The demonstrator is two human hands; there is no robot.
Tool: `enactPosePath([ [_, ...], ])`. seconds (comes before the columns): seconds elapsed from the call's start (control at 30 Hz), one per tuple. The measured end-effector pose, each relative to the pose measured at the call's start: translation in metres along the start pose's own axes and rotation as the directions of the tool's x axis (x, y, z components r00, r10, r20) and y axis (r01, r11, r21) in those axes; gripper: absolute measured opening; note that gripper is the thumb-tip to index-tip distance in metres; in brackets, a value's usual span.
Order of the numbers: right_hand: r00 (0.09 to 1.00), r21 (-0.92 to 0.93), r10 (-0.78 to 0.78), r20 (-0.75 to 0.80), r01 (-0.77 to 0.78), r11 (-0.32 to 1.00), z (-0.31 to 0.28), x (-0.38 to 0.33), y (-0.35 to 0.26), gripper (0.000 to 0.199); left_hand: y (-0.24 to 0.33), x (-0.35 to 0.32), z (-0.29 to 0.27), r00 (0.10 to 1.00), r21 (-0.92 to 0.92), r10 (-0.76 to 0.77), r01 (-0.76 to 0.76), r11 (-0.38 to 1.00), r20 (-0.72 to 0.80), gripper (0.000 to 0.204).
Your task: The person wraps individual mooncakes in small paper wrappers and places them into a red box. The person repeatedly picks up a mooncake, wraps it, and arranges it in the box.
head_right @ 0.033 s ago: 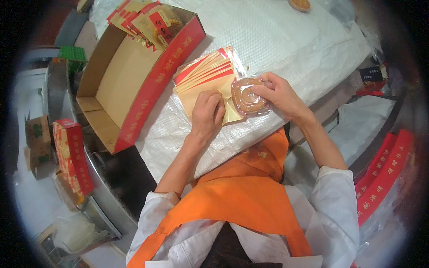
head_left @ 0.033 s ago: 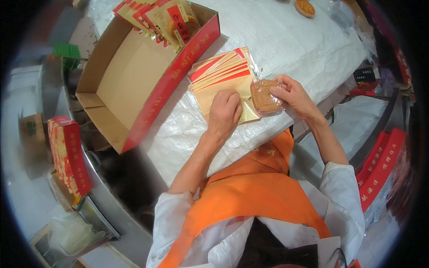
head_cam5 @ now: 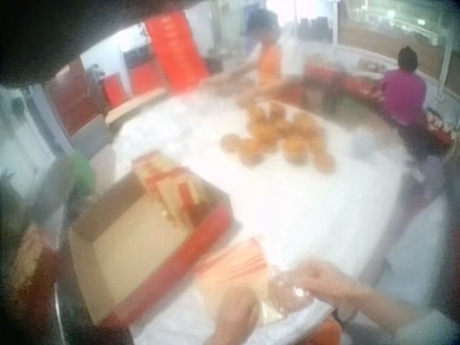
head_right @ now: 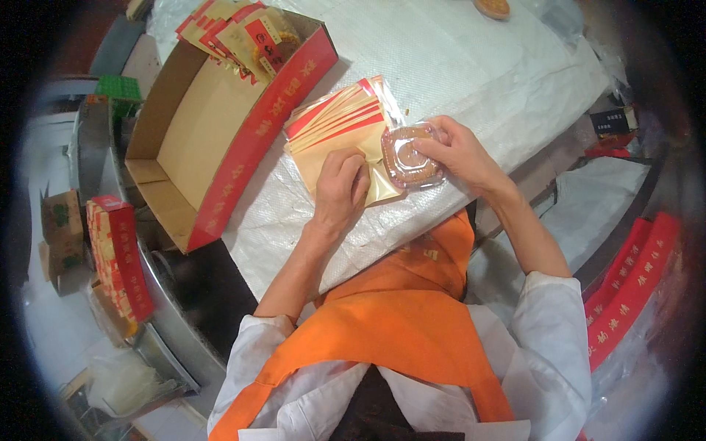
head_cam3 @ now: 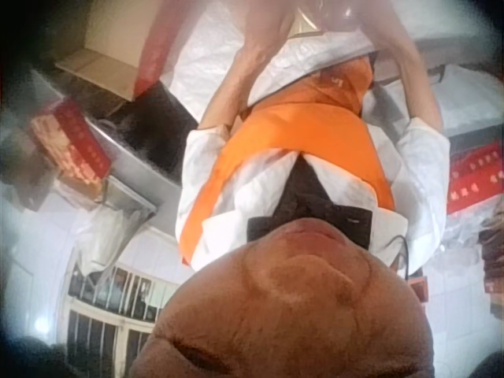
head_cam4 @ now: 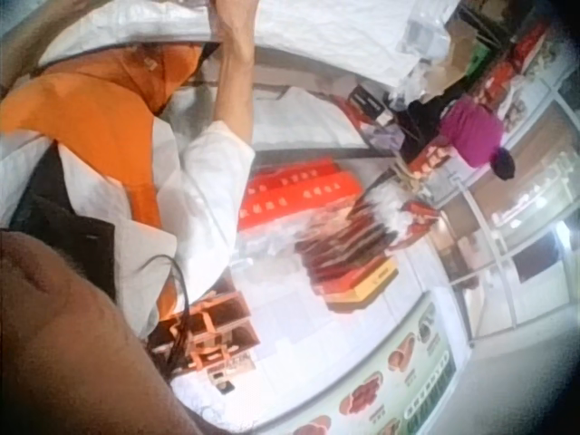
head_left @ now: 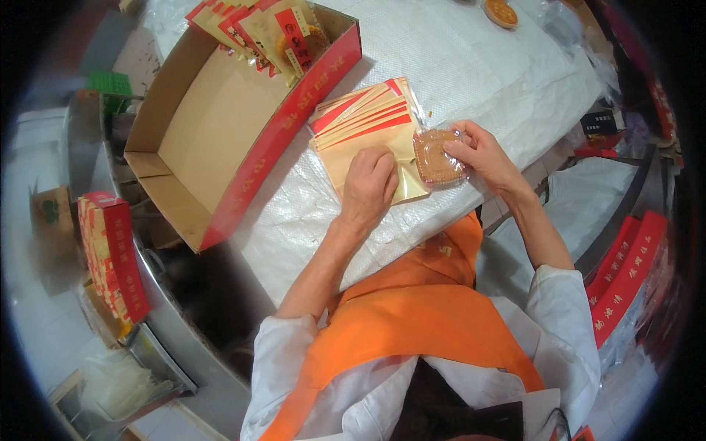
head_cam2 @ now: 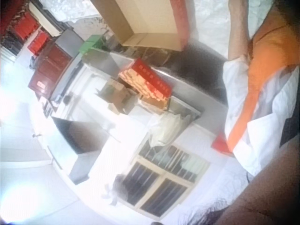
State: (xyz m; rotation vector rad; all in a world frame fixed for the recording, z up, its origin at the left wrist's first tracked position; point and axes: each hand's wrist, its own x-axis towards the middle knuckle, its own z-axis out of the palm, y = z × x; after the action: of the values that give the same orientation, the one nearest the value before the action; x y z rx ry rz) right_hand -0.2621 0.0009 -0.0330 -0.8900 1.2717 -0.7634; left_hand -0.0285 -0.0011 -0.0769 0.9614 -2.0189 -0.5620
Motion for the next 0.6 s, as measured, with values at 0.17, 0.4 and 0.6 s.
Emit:
enactPosePath([
  [0.17, 0.993, 0.01, -0.107, -0.04, 0.108, 0.994, 0.01, 0.0, -0.007, 0.033, 0.014, 0.01, -0.007, 0.998, -0.031, 0.035, -0.036, 0.999, -0.05, 0.019],
  [0.4, 0.989, -0.036, -0.019, 0.148, 0.024, 0.999, 0.027, 0.001, -0.011, 0.047, 0.031, 0.031, -0.031, 0.983, 0.016, 0.167, -0.169, 0.986, 0.078, 0.015],
  [0.6, 0.95, -0.129, -0.279, 0.144, 0.297, 0.946, 0.044, -0.044, -0.045, 0.06, 0.034, 0.032, -0.044, 0.986, -0.497, -0.148, 0.089, 0.863, -0.081, 0.005],
])
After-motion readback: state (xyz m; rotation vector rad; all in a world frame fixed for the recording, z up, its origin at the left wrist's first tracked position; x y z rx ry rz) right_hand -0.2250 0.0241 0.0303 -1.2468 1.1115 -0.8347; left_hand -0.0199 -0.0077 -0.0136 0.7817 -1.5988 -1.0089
